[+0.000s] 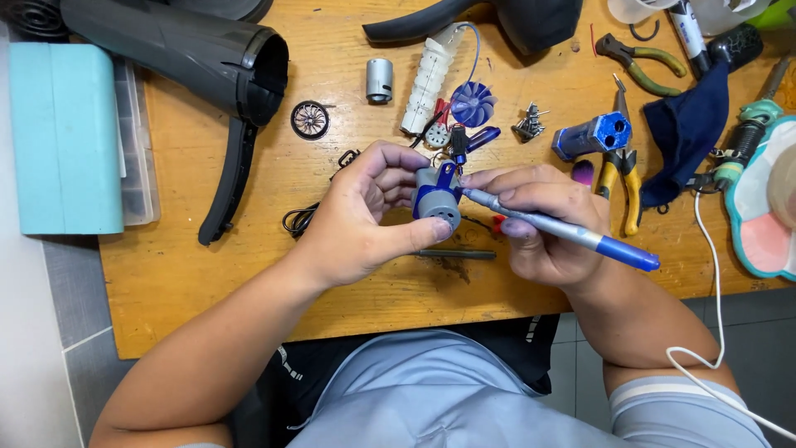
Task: The person is using a blue marker to draw lines on a grey plastic component, likely for assembly or repair purposes.
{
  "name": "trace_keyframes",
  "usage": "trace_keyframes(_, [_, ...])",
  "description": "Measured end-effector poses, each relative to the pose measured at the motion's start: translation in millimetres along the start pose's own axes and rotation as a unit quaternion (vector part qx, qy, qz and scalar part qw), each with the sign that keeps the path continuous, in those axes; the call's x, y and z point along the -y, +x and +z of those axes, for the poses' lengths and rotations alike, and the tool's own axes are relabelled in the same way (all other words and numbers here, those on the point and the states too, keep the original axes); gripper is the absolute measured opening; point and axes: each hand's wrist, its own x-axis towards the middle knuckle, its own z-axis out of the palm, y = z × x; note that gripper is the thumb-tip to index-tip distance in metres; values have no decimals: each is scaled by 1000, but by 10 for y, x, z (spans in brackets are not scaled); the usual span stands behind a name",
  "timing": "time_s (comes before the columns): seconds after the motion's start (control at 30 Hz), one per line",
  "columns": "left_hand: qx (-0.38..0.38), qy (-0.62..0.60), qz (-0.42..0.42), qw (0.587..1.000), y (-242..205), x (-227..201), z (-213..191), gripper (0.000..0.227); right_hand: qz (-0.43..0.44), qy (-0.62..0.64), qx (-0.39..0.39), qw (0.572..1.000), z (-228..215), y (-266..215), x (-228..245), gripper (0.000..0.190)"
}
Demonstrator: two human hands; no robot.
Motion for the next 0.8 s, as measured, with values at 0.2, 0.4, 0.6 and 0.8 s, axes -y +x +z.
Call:
trace_keyframes(0.2, [-1,1,4,1000,-1,-23,6,76,-4,-8,6,1000,-5,31,22,27])
trace_keyframes(0.4, [-6,1,12,1000,16,92,-5,75,8,-9,10,1000,-9,18,27,26])
trace_keyframes(0.6, [-8,8,13,1000,24,75,-5,76,0,-22,16,1000,-4,24,5,26])
trace_keyframes(0.8, [-5,11,8,1000,6,10,-5,74,4,-16,22,1000,-30,20,9,26])
